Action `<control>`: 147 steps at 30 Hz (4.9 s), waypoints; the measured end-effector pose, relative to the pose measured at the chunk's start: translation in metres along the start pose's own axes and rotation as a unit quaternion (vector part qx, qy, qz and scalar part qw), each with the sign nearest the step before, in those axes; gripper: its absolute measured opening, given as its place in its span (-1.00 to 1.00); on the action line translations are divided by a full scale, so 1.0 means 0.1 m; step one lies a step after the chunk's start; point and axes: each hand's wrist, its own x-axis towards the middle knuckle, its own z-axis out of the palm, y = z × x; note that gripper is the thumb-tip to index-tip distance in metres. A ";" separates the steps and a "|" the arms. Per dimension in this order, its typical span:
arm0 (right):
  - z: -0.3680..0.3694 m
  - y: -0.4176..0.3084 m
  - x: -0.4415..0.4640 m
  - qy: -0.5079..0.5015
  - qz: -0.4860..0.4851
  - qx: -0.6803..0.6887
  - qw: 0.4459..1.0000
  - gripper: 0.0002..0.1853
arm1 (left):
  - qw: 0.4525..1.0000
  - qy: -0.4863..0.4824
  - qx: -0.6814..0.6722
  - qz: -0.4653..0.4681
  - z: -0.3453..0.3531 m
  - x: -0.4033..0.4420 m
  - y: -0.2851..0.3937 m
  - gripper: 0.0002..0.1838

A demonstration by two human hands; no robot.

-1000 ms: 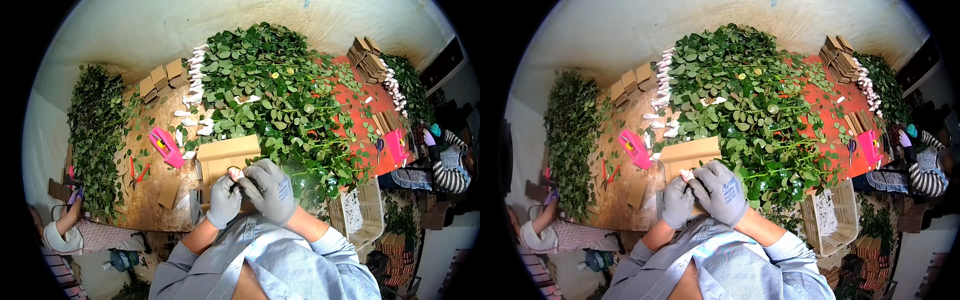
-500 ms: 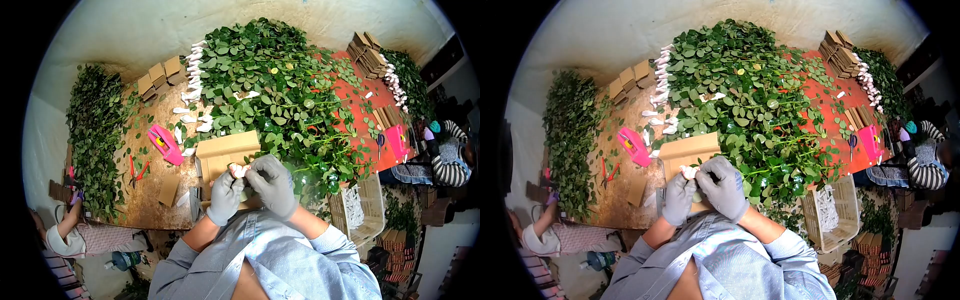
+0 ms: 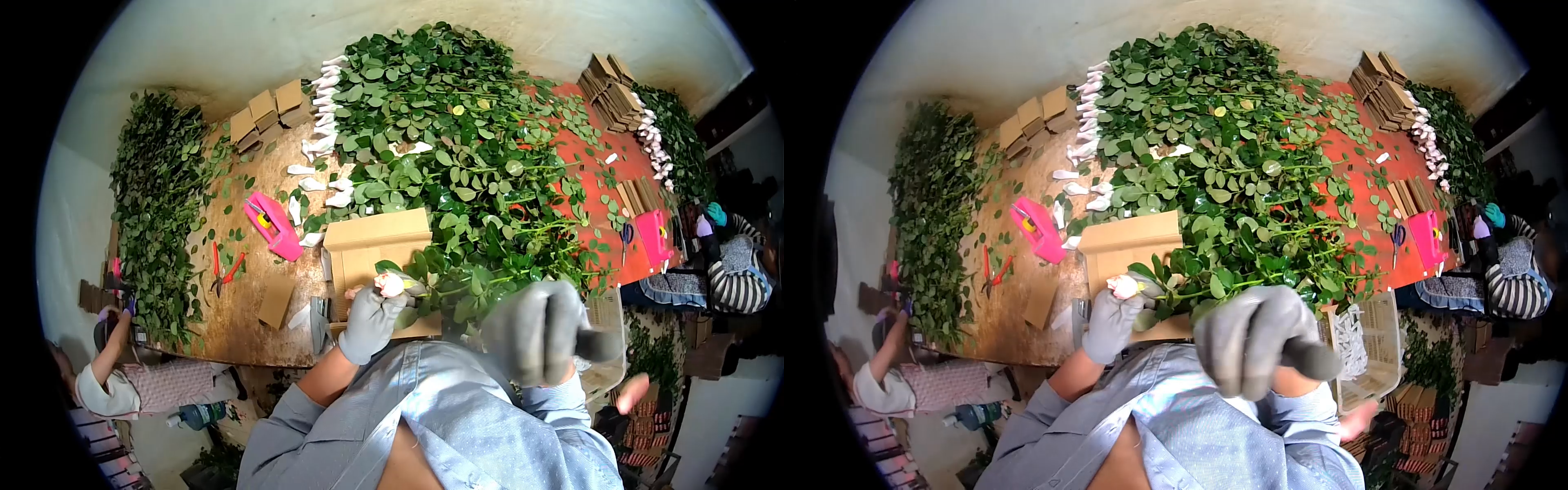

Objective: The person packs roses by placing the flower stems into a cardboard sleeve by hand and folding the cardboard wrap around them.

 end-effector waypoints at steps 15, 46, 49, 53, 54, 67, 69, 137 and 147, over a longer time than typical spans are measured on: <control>0.34 0.61 -0.34 0.246 0.320 -0.653 0.640 -0.80 | 0.998 -0.013 -0.063 -0.005 0.04 -0.05 -0.12 -0.86; 0.35 0.69 -0.35 0.202 0.323 -0.726 0.573 -0.77 | 0.999 -0.005 0.049 0.005 0.02 -0.02 -0.13 -0.49; 0.37 0.71 -0.37 0.203 0.315 -0.727 0.576 -0.77 | 0.993 0.006 0.107 0.043 0.02 -0.04 -0.24 -0.51; 0.41 0.74 -0.39 0.243 0.301 -0.712 0.586 -0.81 | 0.992 0.014 0.108 0.070 0.04 0.00 -0.15 -0.54; 0.42 0.75 -0.40 0.264 0.295 -0.700 0.594 -0.82 | 0.991 0.010 0.099 0.092 0.05 0.02 -0.09 -0.55; 0.43 0.72 -0.47 0.251 0.284 -0.683 0.624 -0.82 | 0.994 0.046 -0.094 -0.008 0.13 -0.03 -0.22 -0.77; 0.43 0.60 -0.41 0.306 0.283 -0.569 0.709 -0.86 | 0.992 0.045 -0.113 -0.041 0.08 -0.02 -0.25 -0.76; -0.17 1.72 -0.84 -0.042 0.446 -0.739 0.504 -0.55 | 0.858 -0.063 0.509 -0.026 -0.67 -0.42 -0.25 -0.43; 0.05 1.77 -0.90 0.015 0.415 -0.684 0.599 -0.45 | 0.869 -0.009 0.494 0.001 -0.60 -0.43 -0.27 -0.68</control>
